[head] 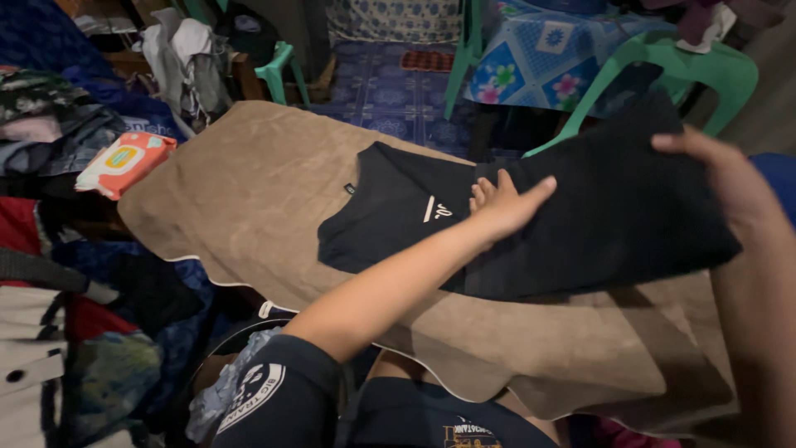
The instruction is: The person folds a black t-shirt on a brown towel-covered surface. They smooth the shirt, fold the sides inward, fold the bottom up, and then fold the shirt in half. The folded shirt is placed on a nearby surface with other folded clothes.
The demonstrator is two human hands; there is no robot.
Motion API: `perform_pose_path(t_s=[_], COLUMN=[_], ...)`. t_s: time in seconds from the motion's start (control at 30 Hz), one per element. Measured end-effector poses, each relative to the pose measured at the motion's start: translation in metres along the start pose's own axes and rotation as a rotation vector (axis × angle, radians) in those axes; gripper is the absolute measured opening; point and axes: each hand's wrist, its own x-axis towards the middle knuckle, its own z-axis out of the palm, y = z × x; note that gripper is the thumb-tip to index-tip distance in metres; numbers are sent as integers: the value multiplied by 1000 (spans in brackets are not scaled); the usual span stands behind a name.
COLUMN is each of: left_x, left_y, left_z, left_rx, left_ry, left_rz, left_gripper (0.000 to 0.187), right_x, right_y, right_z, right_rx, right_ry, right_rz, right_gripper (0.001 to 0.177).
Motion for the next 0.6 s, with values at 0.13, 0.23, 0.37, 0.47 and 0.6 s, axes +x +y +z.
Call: perform_pose_path(t_s=[0.13, 0.23, 0.37, 0.47, 0.6], left_x=[8, 7, -8, -27, -38], left_y=[-25, -48, -77, -101, -125], left_z=[-26, -58, -118, -168, -197], left_rx=[-781, -1127, -1448, -1508, -1507], left_ry=[27, -173, -78, -127, -210], left_rz=[140, -150, -231, -177, -102], left_gripper=[113, 92, 66, 65, 62], right_x=[21, 43, 58, 55, 44], right_y=[-52, -79, -89, -71, -21], right_z=[46, 100, 201, 284, 339], right_rx=[-202, -162, -495, -590, -553], right_ry=[-140, -260, -254, -404, -562], right_rz=[-344, -302, -205, -92, 11], right_gripper=[62, 75, 85, 88, 87])
